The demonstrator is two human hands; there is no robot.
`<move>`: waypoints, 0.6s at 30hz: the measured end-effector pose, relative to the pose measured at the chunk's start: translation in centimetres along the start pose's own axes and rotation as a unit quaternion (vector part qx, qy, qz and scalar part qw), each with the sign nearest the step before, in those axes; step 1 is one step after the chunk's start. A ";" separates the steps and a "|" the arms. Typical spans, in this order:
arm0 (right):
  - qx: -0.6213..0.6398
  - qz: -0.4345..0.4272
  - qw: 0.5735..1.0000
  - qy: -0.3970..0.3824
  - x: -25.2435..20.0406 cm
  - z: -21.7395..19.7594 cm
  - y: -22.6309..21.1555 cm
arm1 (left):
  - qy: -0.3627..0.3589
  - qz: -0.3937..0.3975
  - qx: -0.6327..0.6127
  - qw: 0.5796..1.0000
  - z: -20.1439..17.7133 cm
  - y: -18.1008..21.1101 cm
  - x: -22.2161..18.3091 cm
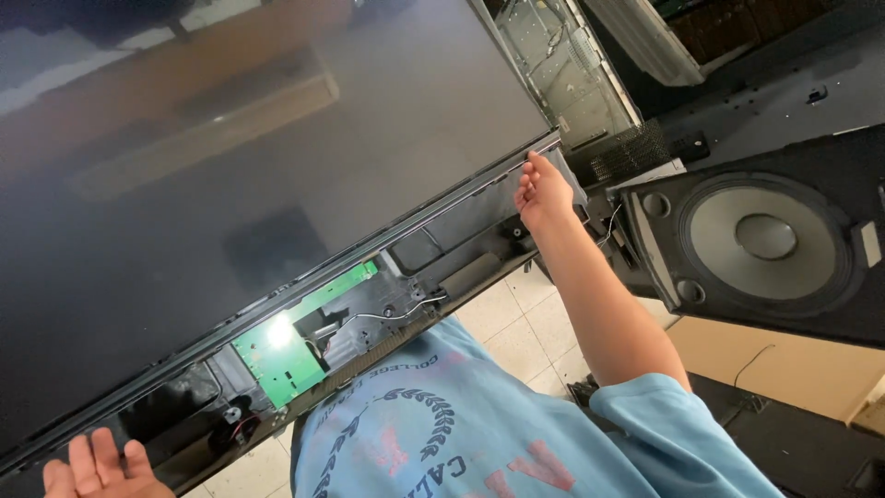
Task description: Carefully aligning and placing an LCD panel into a television frame and connecting the internal ribbon cables.
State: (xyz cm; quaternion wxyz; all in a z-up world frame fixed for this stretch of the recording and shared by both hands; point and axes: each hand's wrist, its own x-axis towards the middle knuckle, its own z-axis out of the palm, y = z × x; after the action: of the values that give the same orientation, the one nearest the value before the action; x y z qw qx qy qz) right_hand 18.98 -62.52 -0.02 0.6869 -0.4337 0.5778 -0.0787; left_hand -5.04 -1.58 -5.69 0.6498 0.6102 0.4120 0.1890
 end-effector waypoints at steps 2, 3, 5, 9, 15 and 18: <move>-0.001 -0.005 1.000 -0.001 1.0 -0.2 0.5 | -0.010 0.009 -0.009 1.000 0.1 0.5 0.3; 0.007 -0.009 1.000 0.003 1.5 -0.1 0.7 | 0.031 -0.017 0.002 0.999 0.7 1.4 0.3; 0.016 -0.013 1.000 0.006 2.0 -0.1 0.8 | 0.072 -0.044 0.013 0.996 1.3 2.4 0.3; -0.033 -0.039 0.999 -0.006 -0.7 -0.2 -0.4 | 0.053 -0.045 -0.005 0.998 2.0 4.1 -0.6; -0.355 -0.348 0.867 0.021 -1.6 -0.8 -4.8 | -0.138 0.314 0.443 0.828 -8.6 -7.1 10.1; -0.529 -0.399 0.749 -0.010 1.6 0.9 -8.1 | -0.176 0.503 0.701 0.474 -17.5 -11.5 21.6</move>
State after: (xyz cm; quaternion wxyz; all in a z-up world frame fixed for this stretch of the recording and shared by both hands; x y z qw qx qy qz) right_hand 23.44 -68.06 4.32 0.2599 -0.9194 0.2944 -0.0231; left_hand -8.70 23.60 -21.68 -0.1424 0.9851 -0.0941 0.0200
